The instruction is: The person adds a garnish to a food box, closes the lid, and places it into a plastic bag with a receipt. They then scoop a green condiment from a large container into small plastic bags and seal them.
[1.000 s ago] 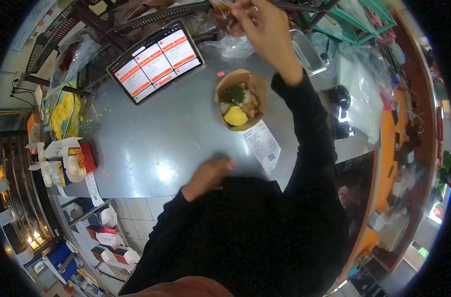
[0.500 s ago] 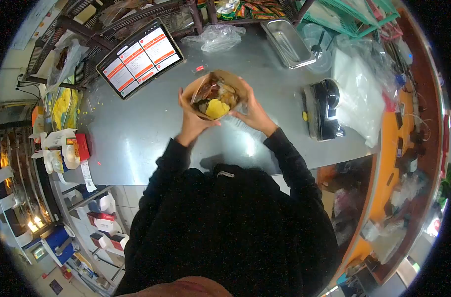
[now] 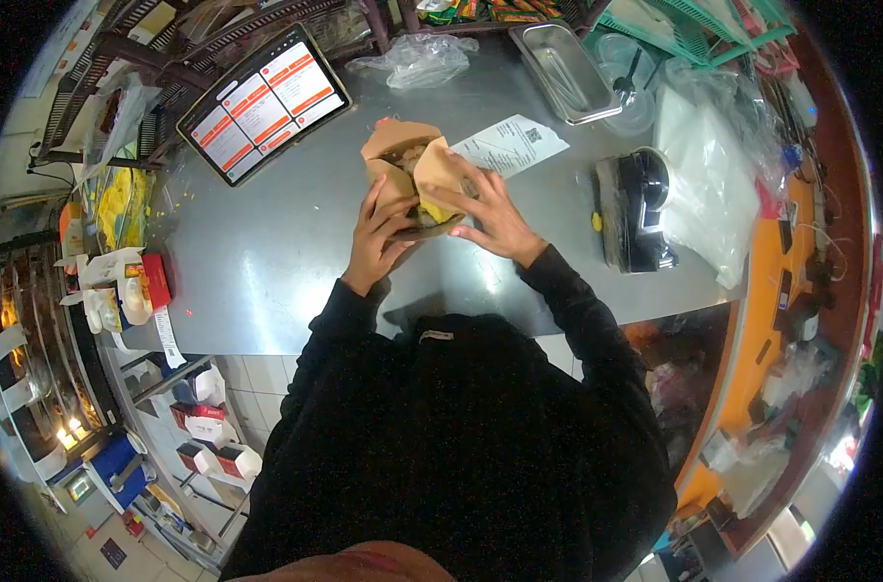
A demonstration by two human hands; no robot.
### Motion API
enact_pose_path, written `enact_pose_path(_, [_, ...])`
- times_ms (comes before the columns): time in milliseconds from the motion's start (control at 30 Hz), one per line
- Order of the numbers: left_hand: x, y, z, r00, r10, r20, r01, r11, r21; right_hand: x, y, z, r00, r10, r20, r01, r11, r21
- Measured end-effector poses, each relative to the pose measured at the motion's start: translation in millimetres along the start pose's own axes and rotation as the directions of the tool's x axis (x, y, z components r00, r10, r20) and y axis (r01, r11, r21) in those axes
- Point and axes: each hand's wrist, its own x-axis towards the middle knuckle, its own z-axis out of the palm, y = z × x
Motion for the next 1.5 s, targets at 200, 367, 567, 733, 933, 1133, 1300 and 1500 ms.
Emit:
enact_pose_path(200, [0.4, 14.5, 16.6, 0.717, -0.69, -0.102, 0.477, 0.592, -0.649, 14.7, 3.5, 28.2, 0.959, 0.097, -0.267, -0.048, 0.982, 0.184])
enact_pose_path(367, [68.4, 23.0, -24.7, 0.945, -0.312, -0.098, 0.247, 0.879, -0.408, 41.8, -8.4, 11.4, 0.951, 0.157, -0.267, -0.064, 0.943, 0.326])
enact_pose_path(567, [43.8, 15.3, -40.6, 0.915, 0.008, 0.404, -0.104, 0.971, 0.215, 10.2, -31.2, 8.3, 0.977, -0.003, -0.214, -0.06, 0.956, -0.288])
enact_pose_path(733, [43.4, 17.2, -51.7, 0.911, -0.23, 0.341, 0.328, 0.907, -0.263, 9.9, -43.4, -13.1, 0.979, 0.194, 0.066, -0.198, 0.979, 0.051])
enact_pose_path(933, [36.0, 13.5, -51.6, 0.85, -0.128, 0.51, 0.377, 0.825, -0.421, 42.1, -11.8, -24.7, 0.951, -0.041, 0.305, -0.041, 0.965, 0.258])
enact_pose_path(1133, [21.6, 13.8, -42.2, 0.882, -0.254, 0.397, 0.453, 0.692, -0.562, 54.8, -17.0, -17.5, 0.851, -0.067, 0.521, -0.137, 0.929, 0.343])
enact_pose_path(1300, [14.1, 18.3, -32.2, 0.905, -0.303, 0.299, 0.422, 0.729, -0.539, 57.7, -14.3, -14.1, 0.838, -0.106, 0.536, -0.134, 0.912, 0.389])
enact_pose_path(1500, [1.6, 10.1, -9.9, 0.965, -0.256, 0.053, 0.252, 0.854, -0.456, 56.4, -14.2, -2.5, 0.876, -0.06, 0.478, -0.223, 0.829, 0.514])
